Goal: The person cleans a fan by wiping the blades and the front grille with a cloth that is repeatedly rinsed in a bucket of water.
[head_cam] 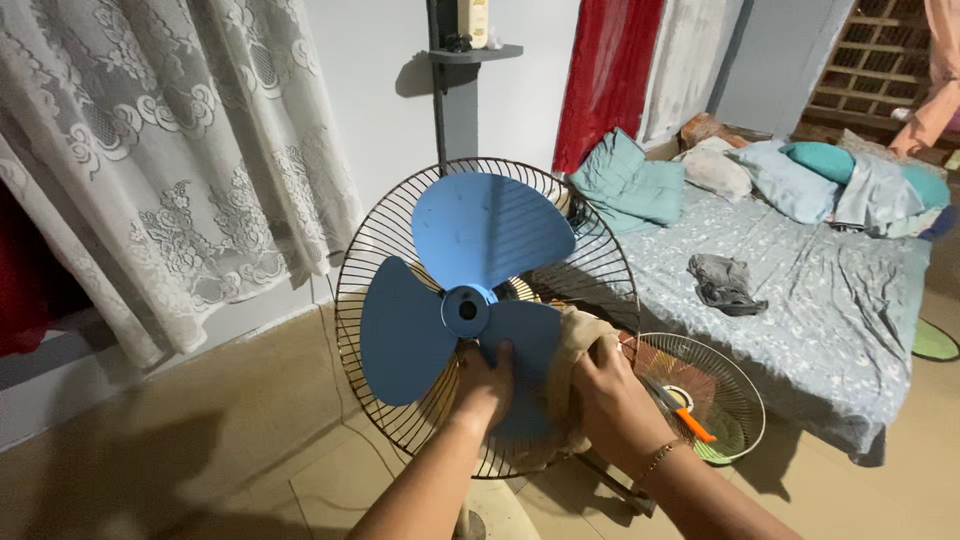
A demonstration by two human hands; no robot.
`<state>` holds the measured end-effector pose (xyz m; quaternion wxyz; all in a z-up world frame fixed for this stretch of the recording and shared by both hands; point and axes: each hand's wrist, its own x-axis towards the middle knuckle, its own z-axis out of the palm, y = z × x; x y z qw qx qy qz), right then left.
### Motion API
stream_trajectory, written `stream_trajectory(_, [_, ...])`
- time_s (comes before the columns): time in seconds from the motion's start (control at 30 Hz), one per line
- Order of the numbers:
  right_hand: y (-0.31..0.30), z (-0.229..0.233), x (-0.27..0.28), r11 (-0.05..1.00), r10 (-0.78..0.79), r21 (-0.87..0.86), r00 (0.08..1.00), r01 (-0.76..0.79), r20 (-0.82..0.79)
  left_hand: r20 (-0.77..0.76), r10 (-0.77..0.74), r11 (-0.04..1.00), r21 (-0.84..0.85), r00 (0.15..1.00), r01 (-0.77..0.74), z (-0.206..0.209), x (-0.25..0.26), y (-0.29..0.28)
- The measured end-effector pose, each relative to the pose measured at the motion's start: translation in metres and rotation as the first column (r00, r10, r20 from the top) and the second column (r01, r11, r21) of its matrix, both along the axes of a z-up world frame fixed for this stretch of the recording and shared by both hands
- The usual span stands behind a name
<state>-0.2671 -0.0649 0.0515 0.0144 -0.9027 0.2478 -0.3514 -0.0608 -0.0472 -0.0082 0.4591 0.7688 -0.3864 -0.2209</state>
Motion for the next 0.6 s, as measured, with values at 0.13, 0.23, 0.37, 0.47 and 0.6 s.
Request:
stream_trajectory(0.13, [0.001, 0.04, -0.012, 0.616, -0.112, 0.761, 0.934, -0.204, 0.341, -0.007, -0.212, 0.967, 0.146, 0.977, 0.211, 0.03, -0.003, 0.026])
stream_trajectory(0.23, [-0.002, 0.09, -0.031, 0.219, -0.195, 0.949, 0.943, -0.227, 0.271, 0.152, -0.342, 0.932, 0.18, 0.927, 0.314, 0.055, 0.002, 0.065])
stream_trajectory(0.37, [-0.016, 0.142, -0.028, 0.985, -0.149, 0.122, 0.955, 0.121, 0.256, 0.723, -0.219, 0.97, 0.087, 0.655, 0.228, 0.086, 0.03, 0.065])
stream_trajectory(0.47, [-0.019, 0.17, -0.001, 0.999, 0.045, 0.013, 0.936, -0.053, 0.348, 0.862, -0.308, 0.95, 0.254, 0.403, 0.181, 0.111, 0.05, 0.044])
stream_trajectory(0.6, [-0.022, 0.168, 0.057, 0.813, -0.058, 0.546, 0.906, -0.201, 0.42, 0.832, -0.273, 0.959, 0.197, 0.483, 0.204, 0.109, 0.059, 0.032])
